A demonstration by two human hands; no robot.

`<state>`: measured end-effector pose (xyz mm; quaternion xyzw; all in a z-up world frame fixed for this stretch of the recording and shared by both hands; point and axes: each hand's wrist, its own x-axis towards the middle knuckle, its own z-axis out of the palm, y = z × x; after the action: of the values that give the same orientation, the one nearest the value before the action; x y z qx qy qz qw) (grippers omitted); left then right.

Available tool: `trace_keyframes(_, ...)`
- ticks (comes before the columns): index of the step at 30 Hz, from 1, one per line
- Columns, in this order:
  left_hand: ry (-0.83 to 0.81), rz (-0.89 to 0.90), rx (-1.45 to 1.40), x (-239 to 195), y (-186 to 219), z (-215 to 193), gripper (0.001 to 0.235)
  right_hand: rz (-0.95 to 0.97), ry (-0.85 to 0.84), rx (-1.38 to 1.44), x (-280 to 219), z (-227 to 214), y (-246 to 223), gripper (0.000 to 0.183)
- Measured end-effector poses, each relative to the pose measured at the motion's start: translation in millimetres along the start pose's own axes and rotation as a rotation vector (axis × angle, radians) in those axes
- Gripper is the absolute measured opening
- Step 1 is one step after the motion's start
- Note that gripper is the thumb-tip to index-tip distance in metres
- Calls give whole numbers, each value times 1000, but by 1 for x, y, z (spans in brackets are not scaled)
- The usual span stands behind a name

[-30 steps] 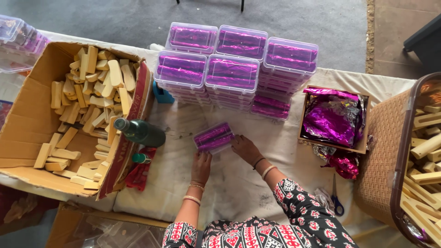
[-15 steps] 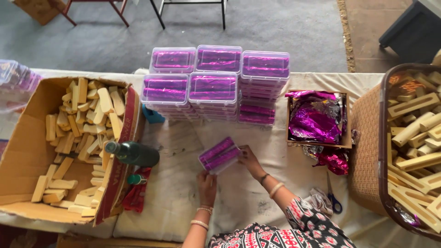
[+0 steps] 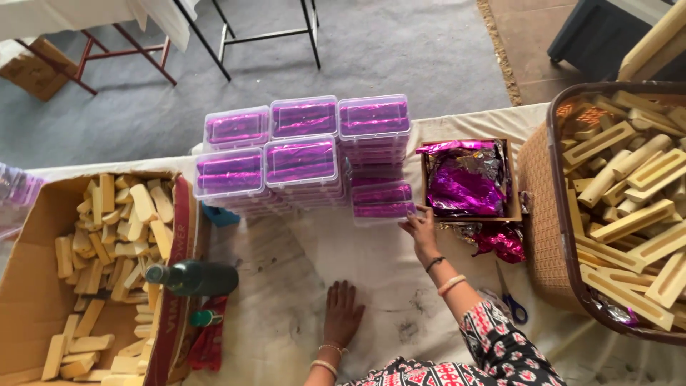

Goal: The person sits on the floor and wraps small wooden blocks with shiny purple foil. They pick up a block, wrap it by hand, and place the finished item into a clear plastic container. The process is repeated with several blocks from a nearby basket.

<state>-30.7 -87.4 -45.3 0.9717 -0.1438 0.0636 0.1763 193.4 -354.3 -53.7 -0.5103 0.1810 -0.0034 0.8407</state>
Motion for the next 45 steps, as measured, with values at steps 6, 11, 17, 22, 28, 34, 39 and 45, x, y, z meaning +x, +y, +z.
trace_keyframes(6,-42,-35,-34,3,2,-6,61,-32,119,-17,9,24,12,35)
trace_keyframes(11,-37,-43,-40,2,1,-4,60,-43,198,4,13,40,14,33)
trace_keyframes(17,-40,-53,-55,4,5,-10,58,-72,211,14,61,40,49,37)
trace_keyframes(22,-26,-45,-51,4,5,-8,58,-113,259,-196,56,60,31,51)
trace_keyframes(28,-46,-54,-44,4,6,-11,58,-52,314,-352,32,71,7,55)
trace_keyframes(34,-39,-36,-43,3,5,-9,57,-410,64,-864,-51,14,30,48)
trace_keyframes(39,-34,-35,-21,3,3,-5,57,-864,-518,-1513,-180,-62,5,54)
trace_keyframes(45,-35,-13,32,4,3,-1,58,-805,-422,-1611,-230,-153,1,56)
